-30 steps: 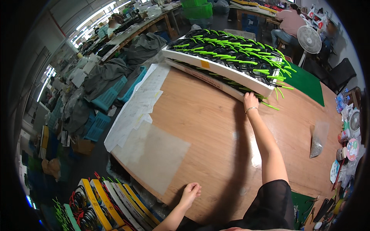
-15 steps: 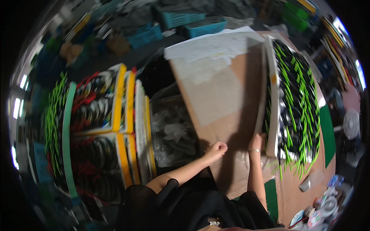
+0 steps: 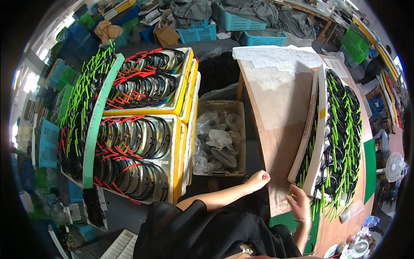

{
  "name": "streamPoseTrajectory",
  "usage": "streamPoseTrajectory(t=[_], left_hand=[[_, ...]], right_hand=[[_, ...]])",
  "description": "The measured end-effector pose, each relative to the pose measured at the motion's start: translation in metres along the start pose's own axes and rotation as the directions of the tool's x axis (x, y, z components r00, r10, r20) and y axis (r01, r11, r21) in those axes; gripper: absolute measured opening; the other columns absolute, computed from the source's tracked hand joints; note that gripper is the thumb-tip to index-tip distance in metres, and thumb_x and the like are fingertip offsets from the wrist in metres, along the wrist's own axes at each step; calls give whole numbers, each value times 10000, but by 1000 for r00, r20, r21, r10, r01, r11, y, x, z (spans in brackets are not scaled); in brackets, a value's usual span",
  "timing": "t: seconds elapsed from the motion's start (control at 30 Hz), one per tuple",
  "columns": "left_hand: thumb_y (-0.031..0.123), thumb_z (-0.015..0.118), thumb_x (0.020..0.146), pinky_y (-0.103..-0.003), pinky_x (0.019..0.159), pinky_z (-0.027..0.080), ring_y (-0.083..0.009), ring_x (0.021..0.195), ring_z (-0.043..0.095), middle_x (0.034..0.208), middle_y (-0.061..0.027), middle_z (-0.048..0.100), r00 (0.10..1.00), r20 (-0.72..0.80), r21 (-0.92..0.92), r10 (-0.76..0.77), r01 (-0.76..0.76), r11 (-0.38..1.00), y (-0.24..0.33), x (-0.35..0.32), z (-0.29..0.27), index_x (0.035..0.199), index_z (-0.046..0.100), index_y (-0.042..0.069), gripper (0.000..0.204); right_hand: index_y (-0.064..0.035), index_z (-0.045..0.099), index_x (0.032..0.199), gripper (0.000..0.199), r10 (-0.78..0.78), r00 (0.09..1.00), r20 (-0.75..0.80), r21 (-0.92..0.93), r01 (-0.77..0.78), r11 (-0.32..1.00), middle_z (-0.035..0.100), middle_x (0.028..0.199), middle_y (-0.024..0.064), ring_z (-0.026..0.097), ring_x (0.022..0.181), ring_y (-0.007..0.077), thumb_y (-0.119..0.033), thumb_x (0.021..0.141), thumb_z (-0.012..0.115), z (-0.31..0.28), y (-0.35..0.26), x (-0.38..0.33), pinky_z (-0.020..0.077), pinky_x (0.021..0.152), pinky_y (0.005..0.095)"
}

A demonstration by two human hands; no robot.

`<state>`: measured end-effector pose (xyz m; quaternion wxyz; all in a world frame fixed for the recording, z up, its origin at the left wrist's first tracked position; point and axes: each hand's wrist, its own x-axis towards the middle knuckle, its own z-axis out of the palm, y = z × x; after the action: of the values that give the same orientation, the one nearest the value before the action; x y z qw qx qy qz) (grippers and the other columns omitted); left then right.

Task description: The person assembles electronic components, including a head-mounted device with wires, using pliers and a soldering iron. They organize trays of wired units, collect metal pins into a container, and move around the workshop to retrieve and place items.

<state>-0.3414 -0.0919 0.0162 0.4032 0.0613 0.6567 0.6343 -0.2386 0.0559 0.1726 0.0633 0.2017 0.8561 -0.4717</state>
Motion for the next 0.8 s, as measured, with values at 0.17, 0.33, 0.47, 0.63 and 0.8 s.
streamPoseTrajectory(t=[0.17, 0.33, 0.47, 0.63, 0.8], left_hand=[[236, 509, 833, -249, 621, 458, -110, 709, 509, 882, -55, 543, 998, 43, -68, -54, 57, 996, 32, -9, -2, 1004, 469, 41, 263], [284, 494, 842, -235, 614, 453, -99, 709, 497, 883, -33, 512, 997, -20, -148, -75, 72, 986, 66, 22, 47, 982, 459, 63, 263], [327, 487, 844, -258, 700, 433, -135, 819, 488, 929, -59, 490, 978, -108, 12, 178, -178, 984, 78, 67, 101, 1023, 432, 11, 368], [329, 436, 866, -291, 825, 367, -199, 946, 463, 1016, -157, 476, 928, -100, 269, 360, -323, 907, 85, 89, 128, 1099, 381, -67, 463], [287, 355, 905, -213, 778, 334, -85, 810, 381, 906, -16, 420, 979, -112, -53, 170, -177, 983, 104, 83, 160, 1129, 355, 23, 346]], right_hand=[[32, 525, 1014, 338, -156, 869, -470, 241, 296, 924, 550, 800, 47, 517, 715, 127, -247, 823, 534, -162, 48, -26, 425, 672, 242], [-8, 522, 997, 299, 223, 712, -666, 279, -39, 959, 549, 790, 49, 521, 681, 115, -256, 830, 504, -301, 132, 26, 425, 620, 221], [-37, 513, 1085, 474, 414, 706, -575, 114, -431, 895, 564, 971, 122, 554, 830, 176, -426, 829, 430, -339, 275, 83, 439, 722, 272], [-54, 429, 1196, 659, 303, 949, -90, 710, -152, 687, 494, 1145, 102, 475, 1040, 194, -576, 823, 280, -316, 304, 109, 378, 874, 308], [-83, 358, 1243, 654, 145, 985, 94, 864, -153, 480, 477, 1167, 77, 501, 999, 204, -576, 817, 296, -314, 265, 109, 411, 858, 325]])
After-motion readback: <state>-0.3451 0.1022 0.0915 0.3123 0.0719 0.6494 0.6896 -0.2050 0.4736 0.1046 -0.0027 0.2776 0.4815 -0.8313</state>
